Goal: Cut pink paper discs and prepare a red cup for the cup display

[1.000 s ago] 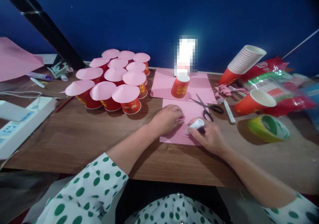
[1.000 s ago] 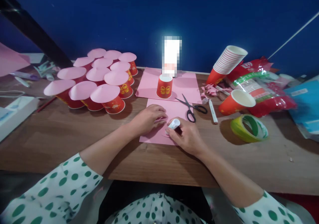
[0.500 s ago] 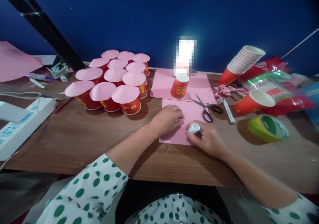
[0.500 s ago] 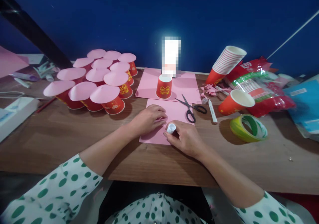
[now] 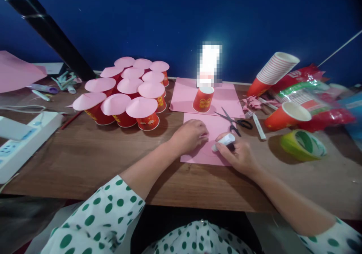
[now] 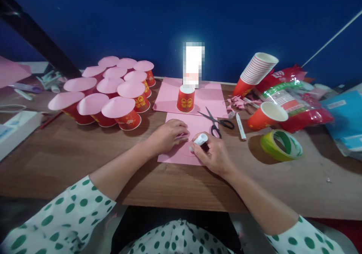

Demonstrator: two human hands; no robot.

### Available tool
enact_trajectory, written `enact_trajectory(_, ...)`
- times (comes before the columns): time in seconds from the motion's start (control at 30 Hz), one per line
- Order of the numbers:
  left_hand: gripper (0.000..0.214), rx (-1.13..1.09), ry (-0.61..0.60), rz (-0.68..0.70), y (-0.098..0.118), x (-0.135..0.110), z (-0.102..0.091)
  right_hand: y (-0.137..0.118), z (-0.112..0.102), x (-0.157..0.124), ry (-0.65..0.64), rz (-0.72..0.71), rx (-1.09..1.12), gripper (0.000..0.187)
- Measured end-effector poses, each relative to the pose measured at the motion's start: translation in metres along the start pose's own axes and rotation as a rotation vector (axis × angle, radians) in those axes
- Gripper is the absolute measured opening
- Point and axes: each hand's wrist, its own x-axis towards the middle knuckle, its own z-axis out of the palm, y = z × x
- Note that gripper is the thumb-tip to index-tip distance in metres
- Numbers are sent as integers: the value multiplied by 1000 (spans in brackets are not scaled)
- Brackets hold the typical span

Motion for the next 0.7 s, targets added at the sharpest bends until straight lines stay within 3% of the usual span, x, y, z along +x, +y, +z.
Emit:
enact_trajectory(0.37, 16, 19, -8, -17, 2, 1, -1, -2, -3, -1, -153, -34, -124, 12)
enact_trajectory(0.43, 15, 14, -11, -11, 2, 1, -1, 0, -6, -2, -129, 2, -45, 15)
enact_trajectory(0.6, 11, -6, 2, -4, 2, 1, -3, 6, -10, -2, 102, 186, 281, 18)
enact_trajectory(0.7, 13, -13, 5, -6, 2, 0, -3, -1, -7, -2, 52, 168, 247, 16)
